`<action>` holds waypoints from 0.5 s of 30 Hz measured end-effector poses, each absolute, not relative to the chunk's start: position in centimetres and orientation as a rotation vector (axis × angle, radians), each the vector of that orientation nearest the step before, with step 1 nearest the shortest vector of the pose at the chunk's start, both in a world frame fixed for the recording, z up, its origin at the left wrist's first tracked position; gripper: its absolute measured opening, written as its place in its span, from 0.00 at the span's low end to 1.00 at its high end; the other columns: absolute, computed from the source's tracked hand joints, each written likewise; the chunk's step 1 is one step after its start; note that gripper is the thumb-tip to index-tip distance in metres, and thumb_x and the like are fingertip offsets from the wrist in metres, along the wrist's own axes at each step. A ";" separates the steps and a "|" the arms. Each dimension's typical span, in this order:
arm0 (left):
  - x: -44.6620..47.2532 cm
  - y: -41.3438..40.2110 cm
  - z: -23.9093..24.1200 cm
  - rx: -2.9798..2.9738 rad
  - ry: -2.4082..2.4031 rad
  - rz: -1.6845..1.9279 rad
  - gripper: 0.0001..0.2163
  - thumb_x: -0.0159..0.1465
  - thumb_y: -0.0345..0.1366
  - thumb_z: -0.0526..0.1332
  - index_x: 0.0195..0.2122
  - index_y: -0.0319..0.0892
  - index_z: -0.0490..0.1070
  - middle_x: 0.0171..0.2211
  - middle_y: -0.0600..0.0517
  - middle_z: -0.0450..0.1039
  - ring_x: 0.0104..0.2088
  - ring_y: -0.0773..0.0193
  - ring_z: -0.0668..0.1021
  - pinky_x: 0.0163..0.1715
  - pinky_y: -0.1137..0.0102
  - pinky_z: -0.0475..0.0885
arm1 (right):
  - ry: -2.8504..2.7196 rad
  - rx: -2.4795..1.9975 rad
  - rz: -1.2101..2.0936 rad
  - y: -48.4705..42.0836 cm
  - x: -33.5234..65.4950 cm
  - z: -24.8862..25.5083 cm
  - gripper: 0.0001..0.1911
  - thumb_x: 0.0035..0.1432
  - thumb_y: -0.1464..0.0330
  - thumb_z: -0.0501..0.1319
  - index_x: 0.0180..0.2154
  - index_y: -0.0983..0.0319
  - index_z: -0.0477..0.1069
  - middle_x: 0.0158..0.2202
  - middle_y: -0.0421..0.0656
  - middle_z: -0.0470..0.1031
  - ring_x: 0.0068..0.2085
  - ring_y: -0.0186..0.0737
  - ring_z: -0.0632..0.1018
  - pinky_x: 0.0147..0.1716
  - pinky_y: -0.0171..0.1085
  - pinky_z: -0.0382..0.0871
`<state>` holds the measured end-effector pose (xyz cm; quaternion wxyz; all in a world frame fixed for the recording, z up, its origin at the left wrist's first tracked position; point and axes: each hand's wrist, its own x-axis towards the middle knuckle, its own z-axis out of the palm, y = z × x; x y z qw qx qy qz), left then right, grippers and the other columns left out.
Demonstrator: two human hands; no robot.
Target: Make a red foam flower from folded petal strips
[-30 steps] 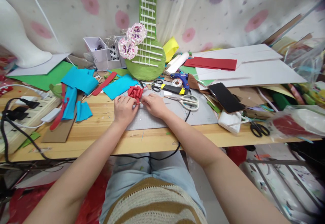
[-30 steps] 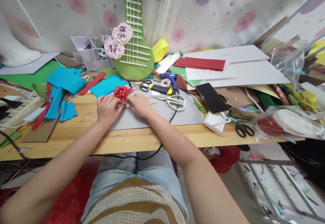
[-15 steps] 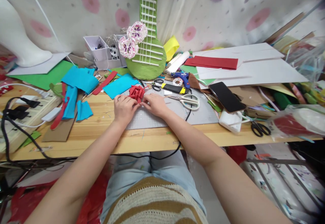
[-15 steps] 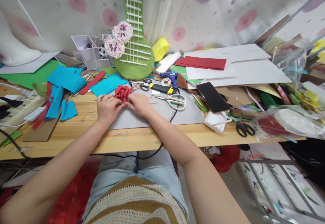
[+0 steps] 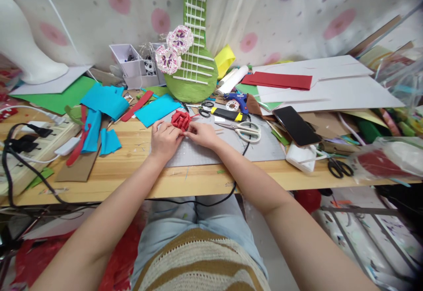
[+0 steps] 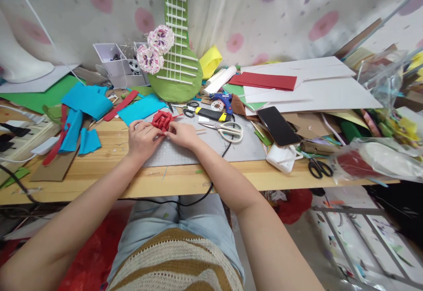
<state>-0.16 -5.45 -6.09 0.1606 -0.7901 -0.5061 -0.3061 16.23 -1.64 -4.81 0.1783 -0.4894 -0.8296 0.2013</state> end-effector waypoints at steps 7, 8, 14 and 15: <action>-0.4 -5.4 -6.0 -2.278 -1.423 -0.826 0.11 0.63 0.38 0.56 0.24 0.45 0.71 0.27 0.52 0.76 0.38 0.59 0.73 0.46 0.57 0.59 | -2.361 -1.060 0.423 -2.1 17.0 -5.4 0.08 0.58 0.64 0.57 0.39 0.59 0.68 0.41 0.41 0.73 0.36 0.34 0.72 0.32 0.32 0.59; -0.4 -5.4 -6.0 -2.280 -1.430 -0.829 0.11 0.63 0.38 0.56 0.24 0.45 0.71 0.27 0.52 0.76 0.38 0.59 0.73 0.46 0.57 0.58 | -2.375 -1.016 0.389 -2.2 17.0 -5.5 0.08 0.58 0.65 0.57 0.40 0.59 0.68 0.43 0.42 0.73 0.38 0.35 0.72 0.33 0.32 0.59; -0.5 -5.4 -5.9 -2.318 -1.449 -0.851 0.11 0.63 0.40 0.56 0.26 0.46 0.72 0.27 0.52 0.76 0.38 0.58 0.73 0.47 0.56 0.58 | -2.403 -1.002 0.353 -2.0 16.6 -6.0 0.06 0.60 0.68 0.55 0.38 0.60 0.70 0.42 0.43 0.73 0.40 0.37 0.73 0.35 0.33 0.61; -0.5 -5.5 -5.9 -2.315 -1.447 -0.848 0.11 0.63 0.40 0.56 0.26 0.46 0.72 0.27 0.52 0.77 0.38 0.58 0.73 0.47 0.56 0.58 | -2.395 -1.003 0.362 -1.9 16.5 -6.1 0.06 0.60 0.69 0.55 0.37 0.60 0.70 0.41 0.43 0.73 0.40 0.37 0.73 0.35 0.33 0.61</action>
